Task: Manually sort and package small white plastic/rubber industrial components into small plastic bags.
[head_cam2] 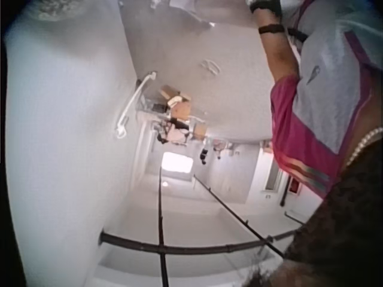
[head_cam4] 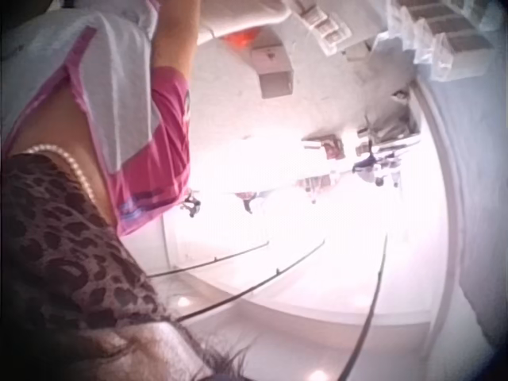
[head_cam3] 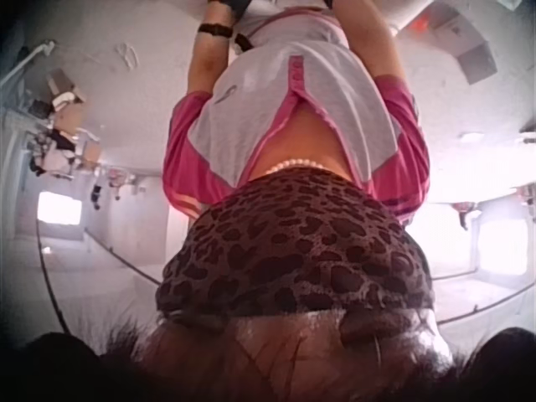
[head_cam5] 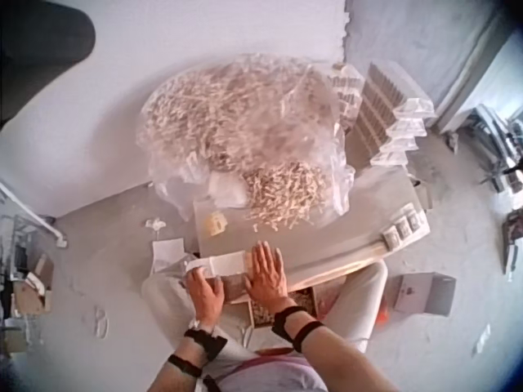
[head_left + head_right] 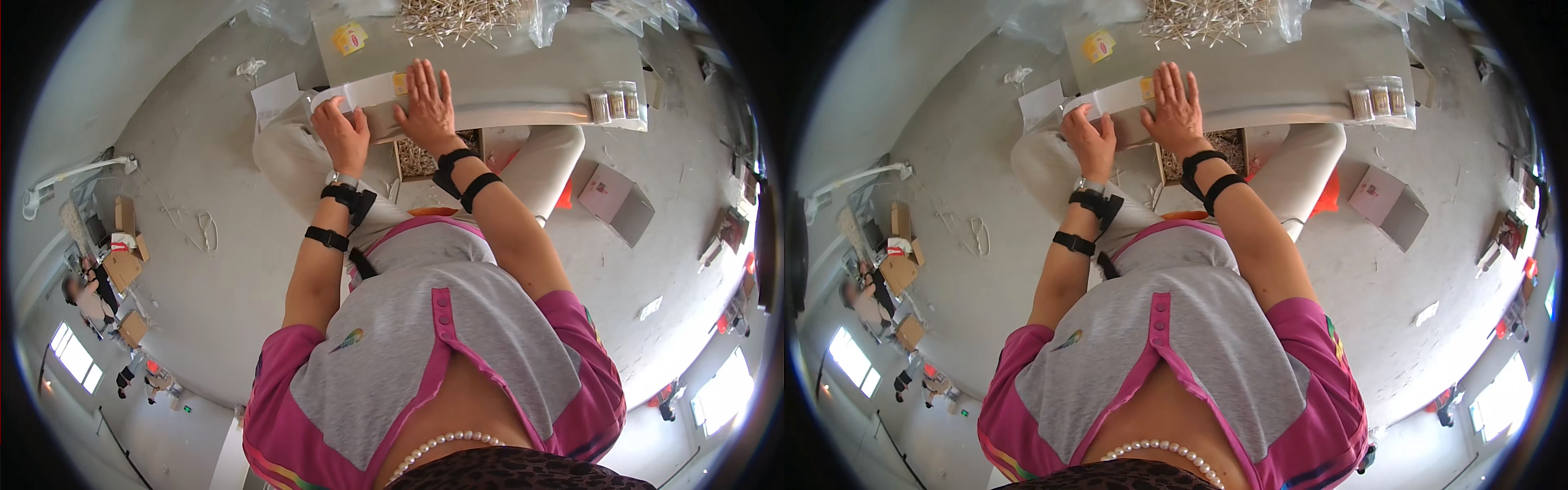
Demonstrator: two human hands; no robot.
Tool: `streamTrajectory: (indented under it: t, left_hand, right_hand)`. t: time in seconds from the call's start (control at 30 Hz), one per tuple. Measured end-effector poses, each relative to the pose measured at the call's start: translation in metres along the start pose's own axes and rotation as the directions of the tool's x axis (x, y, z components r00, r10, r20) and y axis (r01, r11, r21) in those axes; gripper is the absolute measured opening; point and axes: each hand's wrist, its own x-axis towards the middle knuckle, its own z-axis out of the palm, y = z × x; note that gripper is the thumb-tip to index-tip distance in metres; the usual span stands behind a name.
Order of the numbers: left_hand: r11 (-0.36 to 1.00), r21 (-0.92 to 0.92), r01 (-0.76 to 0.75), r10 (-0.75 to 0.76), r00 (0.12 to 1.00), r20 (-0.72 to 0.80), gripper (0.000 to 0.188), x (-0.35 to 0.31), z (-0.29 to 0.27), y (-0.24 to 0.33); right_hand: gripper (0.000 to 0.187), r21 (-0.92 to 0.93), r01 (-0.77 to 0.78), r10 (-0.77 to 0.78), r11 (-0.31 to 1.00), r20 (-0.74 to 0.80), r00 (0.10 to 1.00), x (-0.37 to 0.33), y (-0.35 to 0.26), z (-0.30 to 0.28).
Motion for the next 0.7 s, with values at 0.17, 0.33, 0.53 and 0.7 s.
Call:
streamTrajectory:
  t: [0.17, 0.33, 0.53, 0.7]
  left_hand:
    - [0.998, 0.037, 0.056, -0.059, 0.994, 0.09, 0.034, 0.026, -0.005, -0.003]
    - [0.958, 0.266, 0.103, -0.17, 0.956, 0.241, 0.026, 0.039, -0.001, 0.002]
    - [0.969, 0.239, 0.059, -0.117, 0.964, 0.237, 0.019, 0.04, 0.007, -0.014]
    - [0.991, 0.105, 0.088, -0.109, 0.97, 0.218, 0.017, 0.035, 0.006, -0.023]
  right_hand:
    - [0.083, 0.072, 0.085, -0.082, 0.994, -0.042, 0.996, 0.008, -0.036, 0.013]
    - [0.082, 0.098, 0.104, -0.1, 0.99, -0.046, 0.994, 0.007, -0.04, 0.014]
    - [0.082, 0.048, 0.129, -0.13, 0.99, 0.021, 0.991, 0.007, -0.042, 0.008]
    - [0.08, 0.137, 0.163, -0.162, 0.977, -0.018, 0.987, 0.012, -0.044, 0.012]
